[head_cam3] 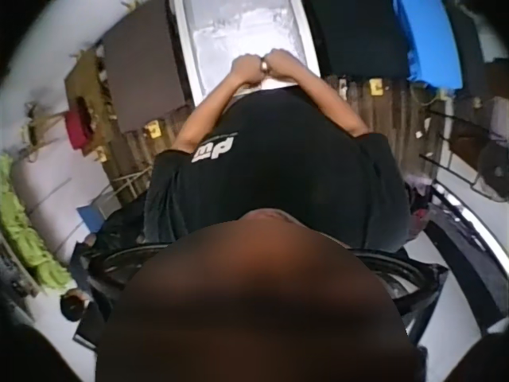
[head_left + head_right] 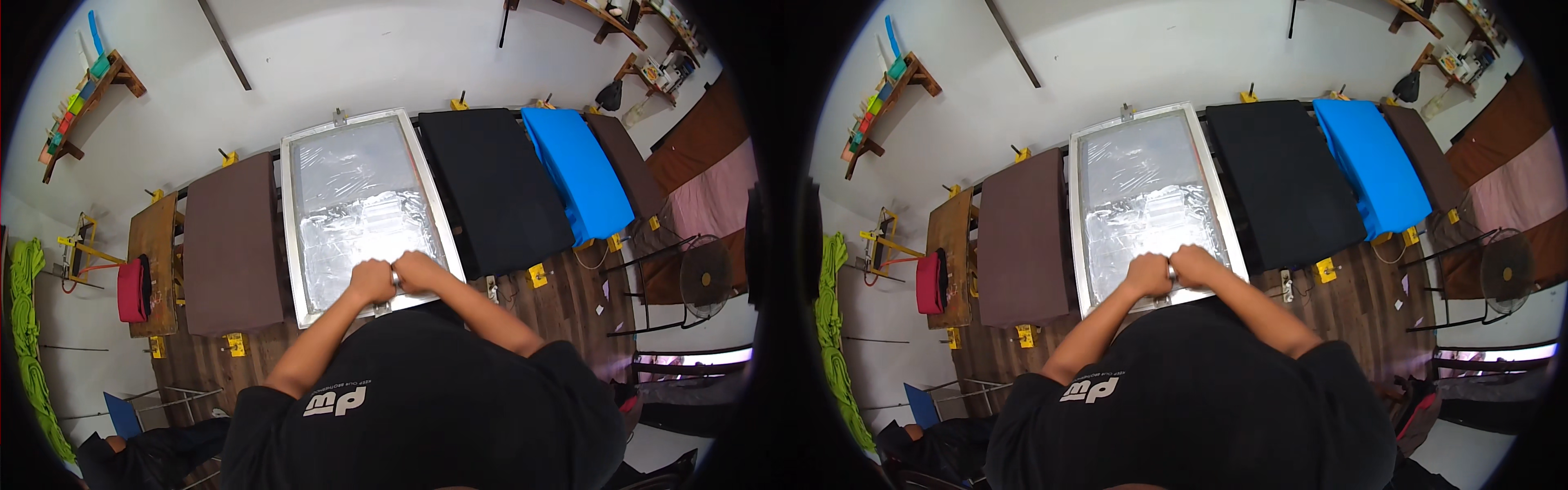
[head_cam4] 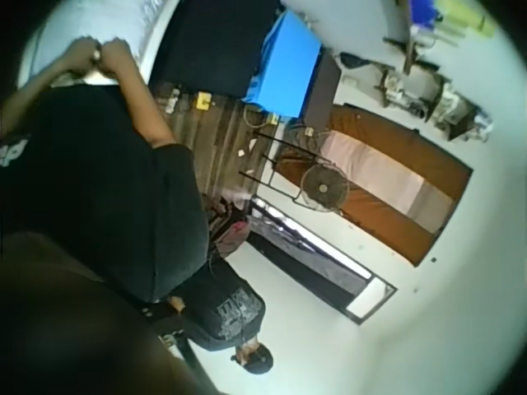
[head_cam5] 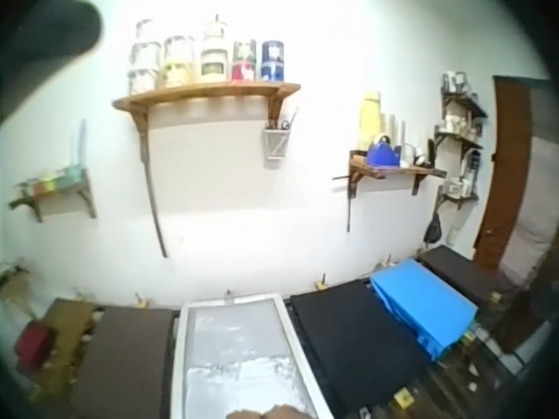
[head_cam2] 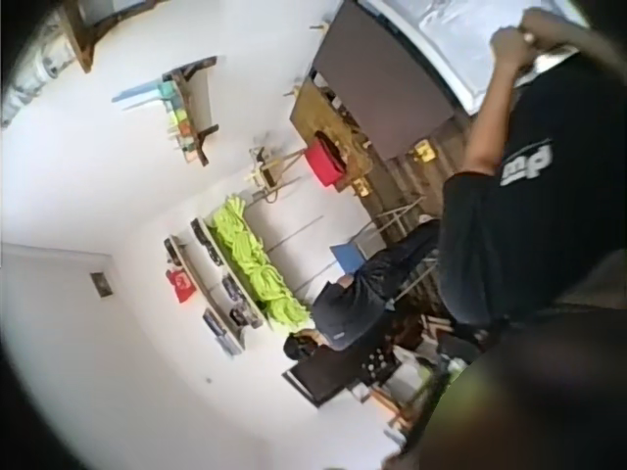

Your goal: Preparing a screen printing frame by applying and smoothing out a transparent film using a squeegee.

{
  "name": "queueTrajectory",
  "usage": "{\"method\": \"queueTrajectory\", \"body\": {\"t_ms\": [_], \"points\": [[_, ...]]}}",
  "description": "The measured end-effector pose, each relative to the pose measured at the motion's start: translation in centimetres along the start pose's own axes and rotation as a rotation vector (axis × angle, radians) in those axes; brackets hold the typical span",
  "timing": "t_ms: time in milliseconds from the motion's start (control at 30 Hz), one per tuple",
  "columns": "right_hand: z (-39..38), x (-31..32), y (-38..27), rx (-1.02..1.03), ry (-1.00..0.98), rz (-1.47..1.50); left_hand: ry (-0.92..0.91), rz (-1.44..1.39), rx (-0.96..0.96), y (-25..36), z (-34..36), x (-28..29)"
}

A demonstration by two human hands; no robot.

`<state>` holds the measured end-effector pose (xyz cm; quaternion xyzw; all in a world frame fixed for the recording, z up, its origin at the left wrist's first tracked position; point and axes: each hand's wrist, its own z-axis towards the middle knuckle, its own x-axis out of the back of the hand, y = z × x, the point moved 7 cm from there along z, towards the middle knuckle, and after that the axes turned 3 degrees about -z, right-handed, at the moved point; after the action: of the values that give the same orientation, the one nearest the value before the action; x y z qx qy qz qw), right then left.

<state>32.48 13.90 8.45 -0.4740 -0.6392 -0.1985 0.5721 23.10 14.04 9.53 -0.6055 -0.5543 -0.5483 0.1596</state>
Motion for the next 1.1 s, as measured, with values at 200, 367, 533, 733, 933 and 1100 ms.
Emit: {"method": "queueTrajectory", "body": {"t_ms": [200, 367, 533, 733, 933, 1100], "points": [[-0.7, 1.0, -0.3, -0.026, -0.111, 0.1, -0.119, -0.073, 0.048, 0.0, -0.2, -0.1], [3.4, 4.0, 2.4, -0.033, 0.041, 0.087, 0.072, -0.047, 0.087, -1.5, 3.3, 4.1], [2.2, 1.7, 2.0, -0.005, 0.247, 0.006, 0.373, -0.064, -0.025, -1.3, 2.5, 1.0], [-2.5, -0.2, -0.9, -0.035, 0.033, 0.024, -0.012, -0.044, 0.005, 1.1, -1.6, -1.1], [2.9, 2.7, 2.2, -0.046, 0.017, 0.086, 0.041, -0.092, 0.113, -2.0, 3.0, 2.5], [5.3, 4.1, 2.4, -0.018, 0.136, -0.008, 0.113, -0.039, 0.088, -3.2, 5.5, 3.3]]}}
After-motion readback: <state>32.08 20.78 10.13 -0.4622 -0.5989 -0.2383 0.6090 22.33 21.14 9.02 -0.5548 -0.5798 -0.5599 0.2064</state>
